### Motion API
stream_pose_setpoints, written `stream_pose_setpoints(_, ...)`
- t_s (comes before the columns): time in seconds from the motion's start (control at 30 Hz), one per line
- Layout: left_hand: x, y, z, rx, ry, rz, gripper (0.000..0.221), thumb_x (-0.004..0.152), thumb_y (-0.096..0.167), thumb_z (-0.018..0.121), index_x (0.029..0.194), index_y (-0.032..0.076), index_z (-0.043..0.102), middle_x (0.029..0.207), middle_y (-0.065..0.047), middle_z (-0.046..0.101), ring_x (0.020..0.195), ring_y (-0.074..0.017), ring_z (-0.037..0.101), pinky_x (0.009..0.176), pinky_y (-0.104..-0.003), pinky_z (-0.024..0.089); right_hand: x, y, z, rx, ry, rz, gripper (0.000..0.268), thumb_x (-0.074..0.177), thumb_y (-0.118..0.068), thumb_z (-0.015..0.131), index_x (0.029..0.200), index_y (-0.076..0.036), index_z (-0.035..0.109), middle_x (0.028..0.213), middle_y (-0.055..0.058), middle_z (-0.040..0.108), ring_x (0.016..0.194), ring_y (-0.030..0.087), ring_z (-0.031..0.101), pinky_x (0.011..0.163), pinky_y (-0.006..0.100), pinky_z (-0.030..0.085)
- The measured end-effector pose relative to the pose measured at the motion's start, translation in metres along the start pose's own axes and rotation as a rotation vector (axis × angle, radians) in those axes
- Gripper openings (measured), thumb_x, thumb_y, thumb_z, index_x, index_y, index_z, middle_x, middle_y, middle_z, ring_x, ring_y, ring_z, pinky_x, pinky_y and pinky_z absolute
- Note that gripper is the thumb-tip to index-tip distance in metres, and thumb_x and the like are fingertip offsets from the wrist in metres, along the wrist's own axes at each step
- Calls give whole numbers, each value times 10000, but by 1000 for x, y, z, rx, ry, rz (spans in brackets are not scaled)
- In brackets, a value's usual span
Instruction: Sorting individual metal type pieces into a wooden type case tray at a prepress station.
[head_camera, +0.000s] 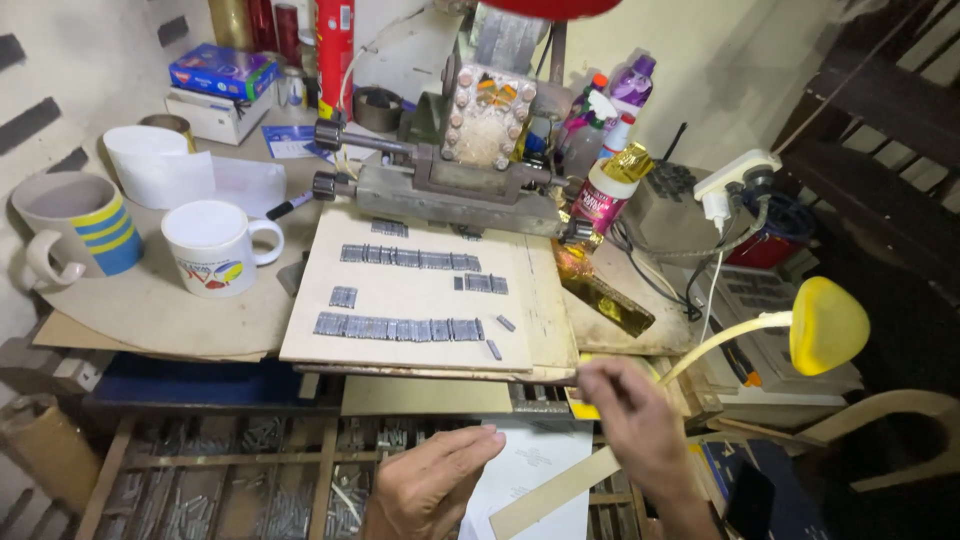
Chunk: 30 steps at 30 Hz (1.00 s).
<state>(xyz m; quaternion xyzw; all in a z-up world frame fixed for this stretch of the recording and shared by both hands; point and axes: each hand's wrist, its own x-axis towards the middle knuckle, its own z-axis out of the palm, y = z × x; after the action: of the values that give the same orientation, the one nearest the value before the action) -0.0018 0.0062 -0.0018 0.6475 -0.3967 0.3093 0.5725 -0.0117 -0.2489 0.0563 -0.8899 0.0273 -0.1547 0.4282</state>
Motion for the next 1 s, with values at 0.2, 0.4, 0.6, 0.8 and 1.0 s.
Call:
stream_pose_setpoints(0.2,-31,-19,20,134,-96,112,445,929,2,791,1338,-18,617,983,-133,795,726,-168,758,693,-296,657,-57,3,29,133,-75,4,189,889,-142,739,1047,-39,756,853,62,799,769,132,776,722,220,638)
stream_pose_setpoints(0.4,-41,-27,28,101,-171,139,497,991,12,747,1435,-5,524,916,-133,777,686,-191,742,713,-313,691,-60,-3,38,-20,-185,-124,238,939,-171,672,1161,-83,673,921,17,798,841,87,765,727,210,616)
stream_pose_setpoints(0.6,-49,-35,36,30,-202,105,505,967,-13,748,1424,-4,535,985,-147,759,751,-226,746,698,-318,649,-69,-7,35,-79,-184,-75,309,951,-265,648,1232,-138,668,860,-18,835,740,93,759,721,236,583)
stream_pose_setpoints(0.8,-51,-31,50,-231,-84,-250,486,858,32,835,1305,45,646,1080,-144,799,959,-202,821,896,-296,693,-80,22,47,398,-111,135,269,914,-132,708,1140,10,741,937,103,818,790,153,757,762,267,646)
stream_pose_setpoints(1.0,-57,-32,62,-300,-82,-417,424,869,69,811,1273,41,684,1078,-110,806,982,-173,802,929,-300,675,-87,31,56,426,-62,181,200,925,-156,710,1040,-9,783,904,80,763,785,148,708,691,283,608)
